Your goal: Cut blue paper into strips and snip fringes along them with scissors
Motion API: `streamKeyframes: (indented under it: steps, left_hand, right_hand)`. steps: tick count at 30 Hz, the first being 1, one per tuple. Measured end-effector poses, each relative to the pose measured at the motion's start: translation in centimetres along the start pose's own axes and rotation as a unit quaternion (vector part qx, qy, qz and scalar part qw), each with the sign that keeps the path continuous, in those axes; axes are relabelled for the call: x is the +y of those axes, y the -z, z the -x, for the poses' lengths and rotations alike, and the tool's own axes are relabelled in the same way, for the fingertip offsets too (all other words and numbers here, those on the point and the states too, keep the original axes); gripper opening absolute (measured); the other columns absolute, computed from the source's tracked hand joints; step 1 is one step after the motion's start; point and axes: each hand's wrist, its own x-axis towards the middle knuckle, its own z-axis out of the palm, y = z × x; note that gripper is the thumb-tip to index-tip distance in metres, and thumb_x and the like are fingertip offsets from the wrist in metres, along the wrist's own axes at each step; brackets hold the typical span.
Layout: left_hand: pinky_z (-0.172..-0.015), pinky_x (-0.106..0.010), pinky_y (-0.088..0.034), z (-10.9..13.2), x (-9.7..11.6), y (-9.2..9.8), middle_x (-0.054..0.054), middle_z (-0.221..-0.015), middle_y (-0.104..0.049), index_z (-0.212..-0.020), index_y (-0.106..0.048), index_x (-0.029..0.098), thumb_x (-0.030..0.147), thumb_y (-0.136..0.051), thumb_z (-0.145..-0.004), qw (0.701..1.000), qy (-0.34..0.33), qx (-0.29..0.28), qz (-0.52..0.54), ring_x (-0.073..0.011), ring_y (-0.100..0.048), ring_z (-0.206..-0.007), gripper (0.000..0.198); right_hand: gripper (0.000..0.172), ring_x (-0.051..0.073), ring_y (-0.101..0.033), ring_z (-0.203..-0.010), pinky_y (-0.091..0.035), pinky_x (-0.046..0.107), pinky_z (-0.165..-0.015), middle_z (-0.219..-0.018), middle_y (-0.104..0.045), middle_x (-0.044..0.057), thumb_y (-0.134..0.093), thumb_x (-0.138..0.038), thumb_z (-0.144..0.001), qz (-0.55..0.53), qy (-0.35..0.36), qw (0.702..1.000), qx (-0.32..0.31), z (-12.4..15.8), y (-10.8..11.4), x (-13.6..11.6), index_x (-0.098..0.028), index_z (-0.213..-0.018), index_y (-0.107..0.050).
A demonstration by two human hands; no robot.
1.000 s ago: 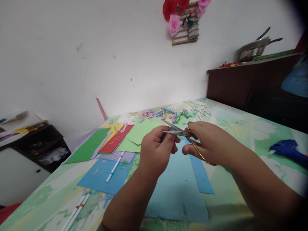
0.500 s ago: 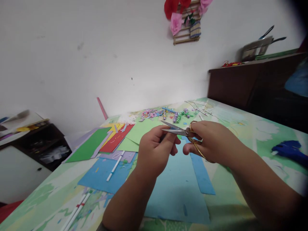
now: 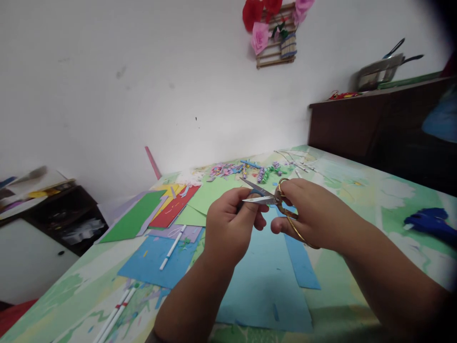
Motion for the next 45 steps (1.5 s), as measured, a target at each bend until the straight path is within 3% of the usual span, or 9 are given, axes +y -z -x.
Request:
streamKeyframes:
  steps: [9, 18, 24, 30, 36, 45]
  left_hand:
    - [-0.038, -0.017, -0.041, 0.0, -0.5, -0.2, 0.003, -0.052, -0.058, -0.068, -0.056, 0.015, 0.024, -0.056, -0.072, 1.000, 0.020, -0.001, 0.024, -0.0051, -0.049, -0.037, 0.010]
    - [-0.038, -0.016, -0.041, 0.0, -0.5, 0.0, 0.004, -0.052, -0.056, -0.067, -0.057, 0.015, 0.024, -0.056, -0.073, 0.999, 0.020, -0.021, 0.031, -0.0040, -0.048, -0.038, 0.011]
    - [-0.040, -0.017, -0.042, -0.4, -0.2, 0.1, 0.004, -0.053, -0.057, -0.069, -0.056, 0.014, 0.023, -0.055, -0.074, 0.997, 0.029, -0.050, 0.042, -0.0046, -0.050, -0.038, 0.010]
    - [-0.039, -0.015, -0.038, -0.5, 0.2, 0.5, 0.004, -0.054, -0.056, -0.064, -0.054, 0.014, 0.019, -0.048, -0.076, 0.994, 0.046, -0.094, -0.010, -0.0029, -0.047, -0.039, 0.015]
    - [-0.038, -0.014, -0.033, -0.2, 0.5, 0.6, 0.006, -0.047, -0.049, -0.056, -0.050, 0.014, 0.017, -0.045, -0.077, 0.995, 0.034, -0.069, -0.056, -0.0020, -0.040, -0.038, 0.022]
    - [-0.042, -0.017, -0.034, 0.0, 0.5, 0.8, 0.005, -0.045, -0.047, -0.056, -0.052, 0.016, 0.021, -0.044, -0.078, 0.986, 0.017, -0.097, -0.131, -0.0049, -0.043, -0.040, 0.024]
  right_hand:
    - [0.034, 0.017, -0.048, -0.063, -0.030, 0.025, -0.049, -0.067, -0.053, 0.003, -0.052, -0.053, -0.069, 0.023, -0.027, 0.999, -0.011, 0.0, 0.0, -0.1, -0.019, -0.069, -0.047]
    - [0.037, 0.016, -0.050, -0.058, -0.028, 0.025, -0.047, -0.063, -0.054, 0.003, -0.053, -0.055, -0.068, 0.052, -0.036, 0.998, -0.026, -0.3, -0.3, 0.3, -0.019, -0.065, -0.044]
    - [0.045, 0.016, -0.048, -0.056, -0.026, 0.024, -0.045, -0.063, -0.055, 0.002, -0.050, -0.064, -0.064, 0.080, -0.045, 0.996, 0.002, -0.3, -0.3, 0.6, -0.020, -0.064, -0.044]
    - [0.047, 0.016, -0.048, -0.058, -0.026, 0.024, -0.047, -0.065, -0.055, 0.002, -0.049, -0.067, -0.063, 0.074, -0.048, 0.996, 0.006, -0.3, -0.1, 0.8, -0.020, -0.067, -0.047]
    - [0.050, 0.017, -0.046, -0.062, -0.028, 0.024, -0.050, -0.069, -0.053, 0.004, -0.046, -0.068, -0.063, 0.021, -0.006, 1.000, -0.014, 0.0, 0.0, 0.8, -0.019, -0.072, -0.047]
    - [0.048, 0.014, -0.042, -0.055, -0.025, 0.024, -0.050, -0.065, -0.051, 0.003, -0.044, -0.067, -0.066, -0.015, -0.003, 0.998, -0.054, 0.2, 0.2, 0.6, -0.019, -0.067, -0.045]
